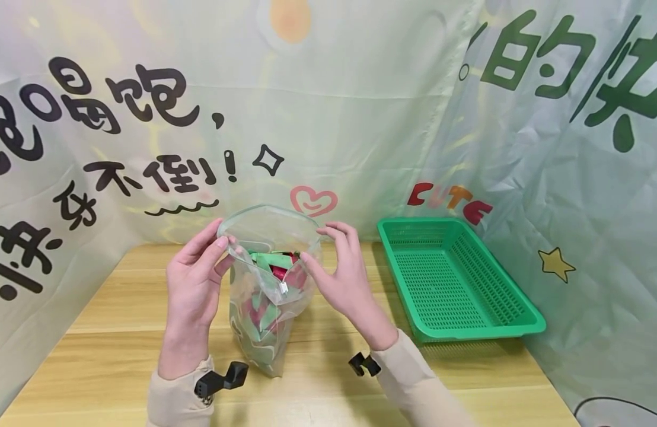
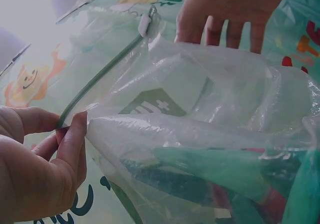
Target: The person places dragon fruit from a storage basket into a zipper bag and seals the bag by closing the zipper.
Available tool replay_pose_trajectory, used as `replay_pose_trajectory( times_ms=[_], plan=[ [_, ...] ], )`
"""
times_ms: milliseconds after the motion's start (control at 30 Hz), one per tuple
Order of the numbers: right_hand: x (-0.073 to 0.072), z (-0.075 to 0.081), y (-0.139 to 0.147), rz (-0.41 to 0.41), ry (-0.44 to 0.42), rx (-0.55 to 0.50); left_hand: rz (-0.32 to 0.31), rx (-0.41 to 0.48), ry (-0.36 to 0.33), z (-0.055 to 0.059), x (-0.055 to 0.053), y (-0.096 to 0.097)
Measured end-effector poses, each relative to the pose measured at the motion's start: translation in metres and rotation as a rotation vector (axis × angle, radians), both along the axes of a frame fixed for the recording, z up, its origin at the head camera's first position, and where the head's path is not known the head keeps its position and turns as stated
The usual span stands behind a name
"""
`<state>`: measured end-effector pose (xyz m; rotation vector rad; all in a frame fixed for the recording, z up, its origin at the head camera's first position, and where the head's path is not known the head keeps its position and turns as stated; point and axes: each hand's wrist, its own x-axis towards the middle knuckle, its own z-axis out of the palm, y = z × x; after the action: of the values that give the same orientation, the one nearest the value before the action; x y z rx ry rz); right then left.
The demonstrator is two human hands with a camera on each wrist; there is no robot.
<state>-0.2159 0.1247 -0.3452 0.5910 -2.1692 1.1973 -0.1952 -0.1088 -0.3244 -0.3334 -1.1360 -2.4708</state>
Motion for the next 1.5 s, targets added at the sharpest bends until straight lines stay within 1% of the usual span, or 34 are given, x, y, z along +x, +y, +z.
replay_pose_trajectory(
  times_ms=[167, 233, 333, 467, 567, 633, 767, 867, 933, 1000, 1133, 1233, 1300, 1367, 1433, 1500],
  plan=[
    [0.014, -0.007, -0.006, -0.008, -0.035, -0.076, 0.007, 0.008, 0.0, 0.0, 0.0, 0.0],
    [0.019, -0.01, -0.009, 0.003, -0.037, -0.097, 0.007, 0.004, -0.001, 0.0, 0.0, 0.001],
    [0.027, -0.014, -0.014, 0.039, -0.033, -0.124, 0.005, -0.009, -0.002, -0.001, 0.001, 0.002],
    [0.039, -0.017, -0.021, 0.117, -0.028, -0.157, 0.006, -0.016, -0.004, -0.002, 0.001, 0.003],
    [0.047, -0.019, -0.026, 0.15, -0.04, -0.148, 0.015, -0.016, -0.017, -0.001, 0.001, 0.004],
    [0.05, -0.021, -0.03, 0.157, -0.039, -0.13, 0.022, -0.015, -0.025, -0.001, 0.001, 0.005],
    [0.05, -0.023, -0.037, 0.151, 0.005, -0.107, 0.031, -0.022, -0.027, -0.001, 0.0, 0.005],
    [0.048, -0.024, -0.039, 0.155, 0.03, -0.139, 0.027, -0.039, -0.027, -0.002, -0.001, 0.006],
    [0.047, -0.025, -0.039, 0.173, 0.036, -0.182, 0.025, -0.068, -0.032, -0.004, -0.002, 0.006],
    [0.045, -0.025, -0.039, 0.219, 0.03, -0.239, 0.022, -0.107, -0.04, -0.006, -0.002, 0.006],
    [0.04, -0.025, -0.038, 0.35, -0.007, -0.367, -0.003, -0.201, -0.051, -0.007, -0.006, -0.001],
    [0.038, -0.025, -0.036, 0.42, -0.045, -0.45, -0.007, -0.277, -0.057, -0.006, -0.014, -0.009],
    [0.037, -0.025, -0.035, 0.438, -0.066, -0.489, 0.017, -0.361, -0.07, -0.006, -0.024, -0.015],
    [0.036, -0.025, -0.034, 0.448, -0.083, -0.522, 0.062, -0.471, -0.085, -0.009, -0.038, -0.021],
    [0.035, -0.025, -0.033, 0.453, -0.094, -0.545, 0.09, -0.595, -0.108, -0.014, -0.053, -0.026],
    [0.035, -0.026, -0.033, 0.455, -0.096, -0.555, 0.084, -0.694, -0.13, -0.022, -0.067, -0.03]
  ],
)
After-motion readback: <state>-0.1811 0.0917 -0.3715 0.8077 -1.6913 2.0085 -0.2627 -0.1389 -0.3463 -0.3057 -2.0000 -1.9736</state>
